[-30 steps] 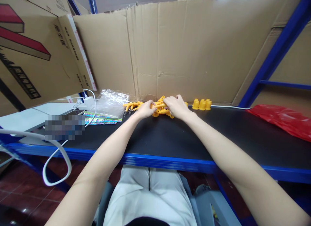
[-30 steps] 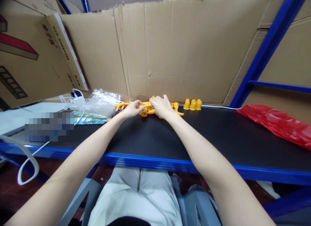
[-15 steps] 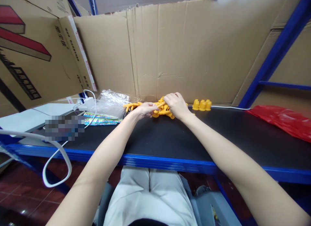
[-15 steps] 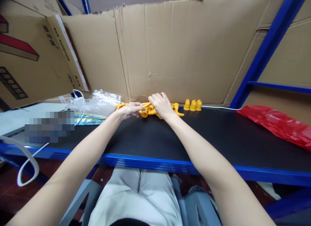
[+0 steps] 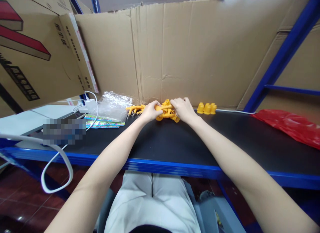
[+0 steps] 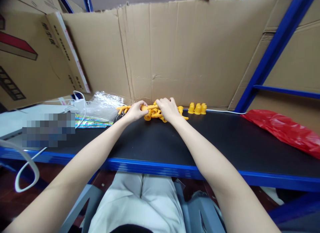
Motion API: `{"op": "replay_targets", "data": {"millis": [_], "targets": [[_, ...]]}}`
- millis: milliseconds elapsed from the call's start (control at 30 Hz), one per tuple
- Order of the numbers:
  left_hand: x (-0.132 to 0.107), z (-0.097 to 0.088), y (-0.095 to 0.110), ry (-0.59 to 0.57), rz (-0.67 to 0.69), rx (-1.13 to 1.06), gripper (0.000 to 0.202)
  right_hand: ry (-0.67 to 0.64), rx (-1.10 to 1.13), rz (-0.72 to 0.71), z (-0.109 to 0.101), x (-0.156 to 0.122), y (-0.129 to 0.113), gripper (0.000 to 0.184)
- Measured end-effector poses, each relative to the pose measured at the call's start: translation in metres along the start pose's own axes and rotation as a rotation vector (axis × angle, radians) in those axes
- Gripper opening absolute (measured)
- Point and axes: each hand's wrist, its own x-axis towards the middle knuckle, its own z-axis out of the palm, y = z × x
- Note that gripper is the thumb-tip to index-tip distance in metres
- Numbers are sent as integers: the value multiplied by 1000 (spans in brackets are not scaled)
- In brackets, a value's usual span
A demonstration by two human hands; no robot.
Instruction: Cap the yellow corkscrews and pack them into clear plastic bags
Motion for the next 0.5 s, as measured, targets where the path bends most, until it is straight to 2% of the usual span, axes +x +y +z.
{"op": "replay_targets", "data": {"millis": [100,167,300,400,500], "targets": [[2,-2,2,-100,-189,-307,7,110,-63,78,-7,1,7,19],[3,-4,-2,-125,-251,-421,8,161,-64,184,-6,-1,22,16],[7,-6,-17,-51,-306,-448,8,256,13,537,7,-15,72,20],[11,-6,-25,-48,-390,-523,3,327,66,837,22,-39,109,27],[13,-9,-25,-78,-515,-693,8,325,121,990,38,-68,133,24]]}}
